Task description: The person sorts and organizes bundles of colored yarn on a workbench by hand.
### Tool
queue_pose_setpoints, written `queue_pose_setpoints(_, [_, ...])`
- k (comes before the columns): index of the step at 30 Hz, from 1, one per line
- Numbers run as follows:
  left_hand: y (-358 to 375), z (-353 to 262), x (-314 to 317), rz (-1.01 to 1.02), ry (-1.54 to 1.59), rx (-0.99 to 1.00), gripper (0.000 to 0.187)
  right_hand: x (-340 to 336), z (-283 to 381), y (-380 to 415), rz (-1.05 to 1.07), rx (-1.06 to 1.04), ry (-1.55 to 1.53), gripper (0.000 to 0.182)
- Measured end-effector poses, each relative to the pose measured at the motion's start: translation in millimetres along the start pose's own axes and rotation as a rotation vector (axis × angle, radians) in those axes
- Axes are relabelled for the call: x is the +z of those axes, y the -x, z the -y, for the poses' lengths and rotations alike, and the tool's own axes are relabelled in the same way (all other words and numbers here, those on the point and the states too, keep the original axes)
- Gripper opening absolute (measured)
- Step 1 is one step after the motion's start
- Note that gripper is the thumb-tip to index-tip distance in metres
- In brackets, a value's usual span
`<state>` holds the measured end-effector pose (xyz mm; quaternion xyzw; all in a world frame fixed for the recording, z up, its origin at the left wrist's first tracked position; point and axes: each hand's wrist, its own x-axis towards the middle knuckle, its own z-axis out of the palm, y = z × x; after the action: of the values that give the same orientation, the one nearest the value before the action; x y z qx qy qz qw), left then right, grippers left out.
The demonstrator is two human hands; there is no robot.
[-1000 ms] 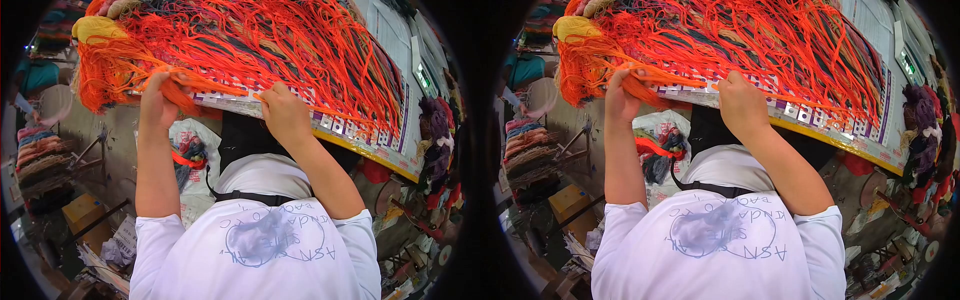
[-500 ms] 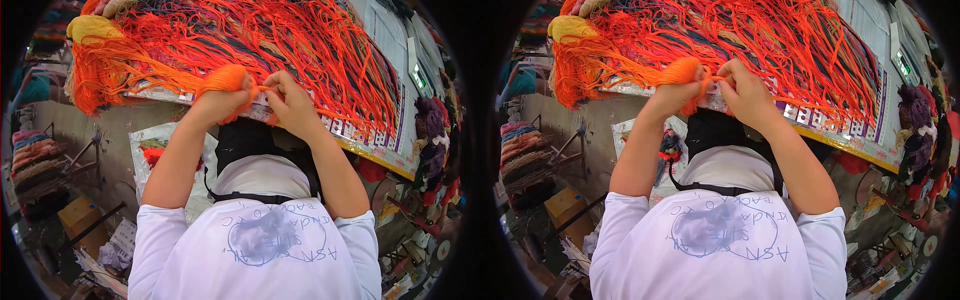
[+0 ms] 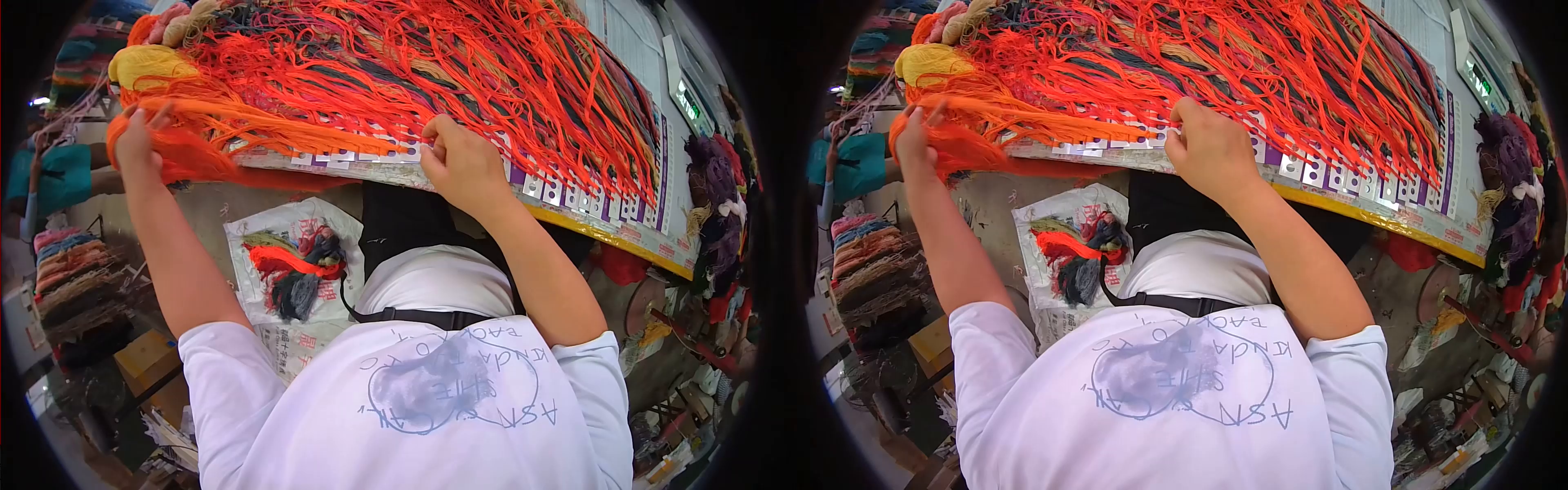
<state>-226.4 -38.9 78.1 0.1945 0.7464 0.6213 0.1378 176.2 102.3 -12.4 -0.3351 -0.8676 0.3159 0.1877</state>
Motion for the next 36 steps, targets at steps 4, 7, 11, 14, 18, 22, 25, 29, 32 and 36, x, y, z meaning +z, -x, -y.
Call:
queue_pose_setpoints(4, [77.4,-20.3,53.9,0.106,-0.237,0.079,0.038,0.0,13.0,7.6,-0.145,0.061,-0.339,0.013])
queue_pose_setpoints(7, [169.2,-37.8,99.1,0.558,0.189,-0.051,0.036,-13.6,50.0,19.8,-0.188,0.006,-0.581,0.015])
queue_pose_setpoints(11, [219.8,-36.3,137.5,0.842,0.487,-0.190,0.034,-19.8,71.3,23.7,-0.108,-0.116,-0.653,0.016])
queue_pose_setpoints(14, [224.8,-30.2,142.1,0.937,0.687,-0.340,0.038,-16.8,65.6,25.6,-0.057,-0.066,-0.766,0.012])
queue_pose_setpoints(18, [226.2,-29.5,145.5,0.894,0.814,-0.576,0.042,-18.3,53.3,27.6,0.056,0.096,-1.136,0.008])
queue_pose_setpoints(22, [217.7,-21.4,139.1,0.964,0.758,-0.572,0.047,-25.1,50.9,27.2,0.145,0.142,-1.282,0.012])
queue_pose_setpoints(25, [218.1,-26.6,134.1,0.868,0.652,-0.459,0.037,-31.3,52.0,28.4,0.225,0.172,-1.291,0.015])
queue_pose_setpoints(29, [219.2,-29.4,132.6,0.866,0.551,-0.395,0.039,-33.2,55.5,32.4,0.316,0.212,-1.294,0.019])
queue_pose_setpoints(32, [219.0,-32.2,131.8,0.877,0.546,-0.406,0.040,-42.3,62.1,33.1,0.352,0.232,-1.360,0.020])
queue_pose_setpoints(36, [218.2,-31.7,131.6,0.913,0.570,-0.444,0.042,-39.1,59.7,35.4,0.347,0.251,-1.348,0.019])
